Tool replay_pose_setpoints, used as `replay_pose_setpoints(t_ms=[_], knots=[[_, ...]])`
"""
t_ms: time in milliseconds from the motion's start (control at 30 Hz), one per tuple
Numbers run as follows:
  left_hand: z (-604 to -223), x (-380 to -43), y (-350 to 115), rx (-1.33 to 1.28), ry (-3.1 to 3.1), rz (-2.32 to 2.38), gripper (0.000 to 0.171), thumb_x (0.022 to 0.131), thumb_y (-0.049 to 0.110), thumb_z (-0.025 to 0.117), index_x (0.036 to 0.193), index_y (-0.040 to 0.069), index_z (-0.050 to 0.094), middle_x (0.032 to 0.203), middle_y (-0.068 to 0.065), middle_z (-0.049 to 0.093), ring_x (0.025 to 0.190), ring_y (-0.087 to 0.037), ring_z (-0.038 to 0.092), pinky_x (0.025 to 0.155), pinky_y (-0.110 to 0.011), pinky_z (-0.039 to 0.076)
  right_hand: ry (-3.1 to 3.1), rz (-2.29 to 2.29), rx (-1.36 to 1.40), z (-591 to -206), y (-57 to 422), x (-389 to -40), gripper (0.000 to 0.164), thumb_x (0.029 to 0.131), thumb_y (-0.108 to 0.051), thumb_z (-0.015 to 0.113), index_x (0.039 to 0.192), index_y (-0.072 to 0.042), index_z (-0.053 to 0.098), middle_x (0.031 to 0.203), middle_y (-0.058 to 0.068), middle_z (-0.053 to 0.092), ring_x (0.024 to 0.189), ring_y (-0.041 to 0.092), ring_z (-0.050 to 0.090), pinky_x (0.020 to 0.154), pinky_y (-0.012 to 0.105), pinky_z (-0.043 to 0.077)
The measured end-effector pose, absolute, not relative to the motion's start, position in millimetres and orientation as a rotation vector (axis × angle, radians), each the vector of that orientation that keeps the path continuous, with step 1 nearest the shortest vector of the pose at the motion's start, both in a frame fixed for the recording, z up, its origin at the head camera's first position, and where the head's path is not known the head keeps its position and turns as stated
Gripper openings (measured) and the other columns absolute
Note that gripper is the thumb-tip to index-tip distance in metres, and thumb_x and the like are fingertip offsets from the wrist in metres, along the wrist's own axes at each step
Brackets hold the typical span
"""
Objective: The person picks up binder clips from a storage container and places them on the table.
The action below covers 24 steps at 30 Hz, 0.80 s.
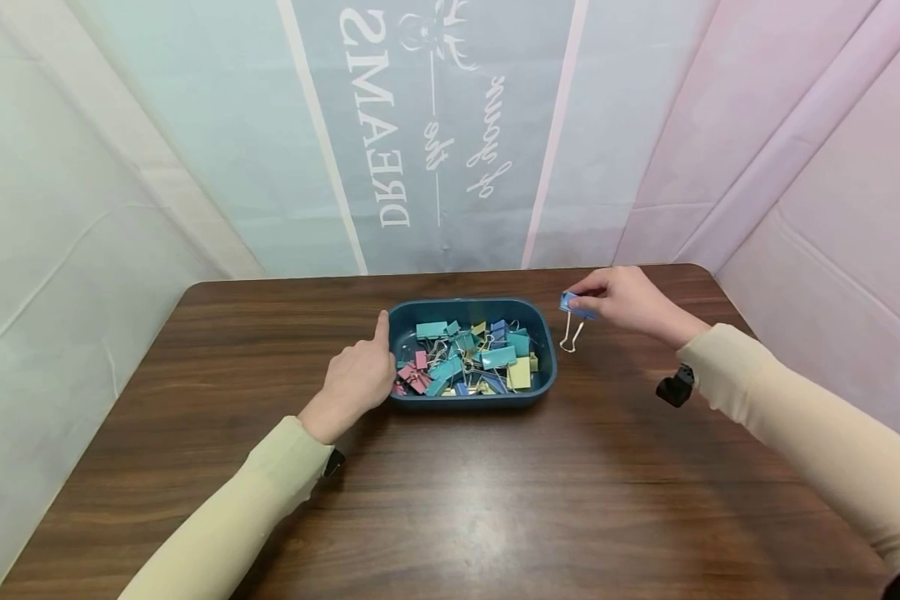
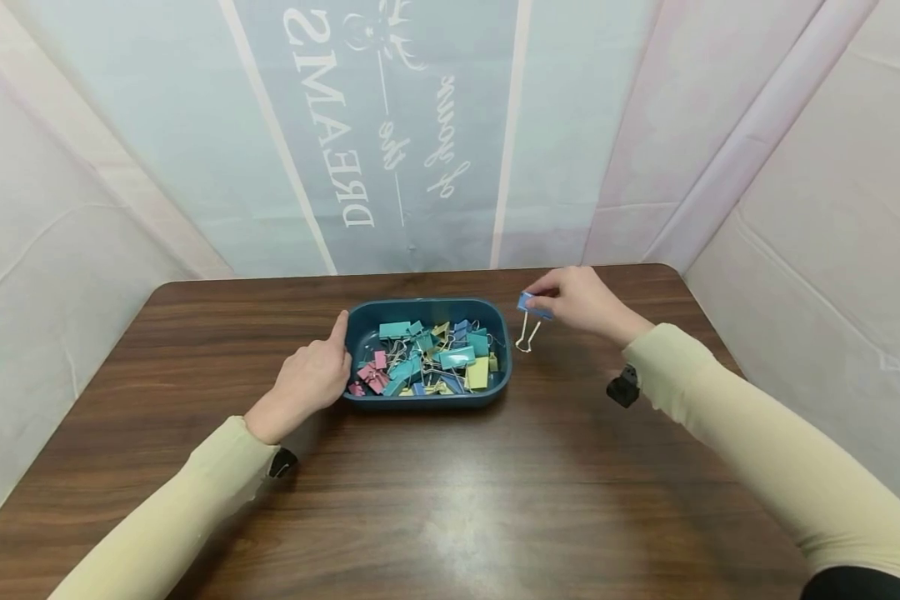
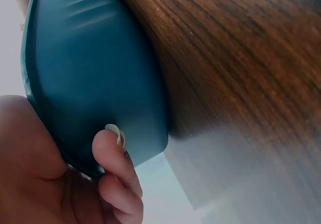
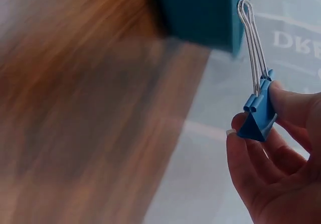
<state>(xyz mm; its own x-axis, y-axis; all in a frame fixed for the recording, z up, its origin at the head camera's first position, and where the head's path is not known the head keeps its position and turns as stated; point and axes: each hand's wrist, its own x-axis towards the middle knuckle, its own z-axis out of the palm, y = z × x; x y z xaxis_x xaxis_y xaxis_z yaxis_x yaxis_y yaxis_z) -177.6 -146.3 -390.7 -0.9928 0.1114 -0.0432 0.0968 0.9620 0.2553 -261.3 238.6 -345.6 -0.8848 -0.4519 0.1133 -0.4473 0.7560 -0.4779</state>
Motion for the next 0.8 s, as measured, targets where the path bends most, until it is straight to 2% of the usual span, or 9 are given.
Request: replay_pose_setpoints(t_ms=[233,367,800], knots=[[-391,-178,-146,0.159,3.053,0.393,0.068,0.102,0.018,0.047,0.158,0.000,0.014,0.052,-0.006,0.048,0.039,-0.019,0.041,0.038,-0.029,0.028,2.885,-0.715,-0.696,-380,261,-264,0.020,0.092,-0.016,0.072,0.105,-0.003,0.077,0.098,0.008,0.073,0.082,0.020,0.063,0.069,0.035,0.051],[-391,-178,-146,0.158,3.049,0.396,0.068,0.102,0.019,0.048,0.158,0.000,0.014,0.052,-0.006,0.048,0.040,-0.019,0.042,0.038,-0.029,0.029,2.851,-0.693,-0.675,-394,265,-264,0.017,0.092,-0.014,0.072,0.104,-0.003,0.077,0.098,0.008,0.073,0.085,0.021,0.063,0.072,0.037,0.051],[-389,-176,-146,0.145,3.035,0.454,0.069,0.101,0.018,0.049,0.158,0.001,0.014,0.054,-0.006,0.048,0.040,-0.020,0.044,0.039,-0.029,0.032,2.804,-0.628,-0.627,-401,263,-264,0.014,0.094,-0.010,0.067,0.104,-0.004,0.075,0.094,0.005,0.071,0.077,0.019,0.058,0.068,0.037,0.050]])
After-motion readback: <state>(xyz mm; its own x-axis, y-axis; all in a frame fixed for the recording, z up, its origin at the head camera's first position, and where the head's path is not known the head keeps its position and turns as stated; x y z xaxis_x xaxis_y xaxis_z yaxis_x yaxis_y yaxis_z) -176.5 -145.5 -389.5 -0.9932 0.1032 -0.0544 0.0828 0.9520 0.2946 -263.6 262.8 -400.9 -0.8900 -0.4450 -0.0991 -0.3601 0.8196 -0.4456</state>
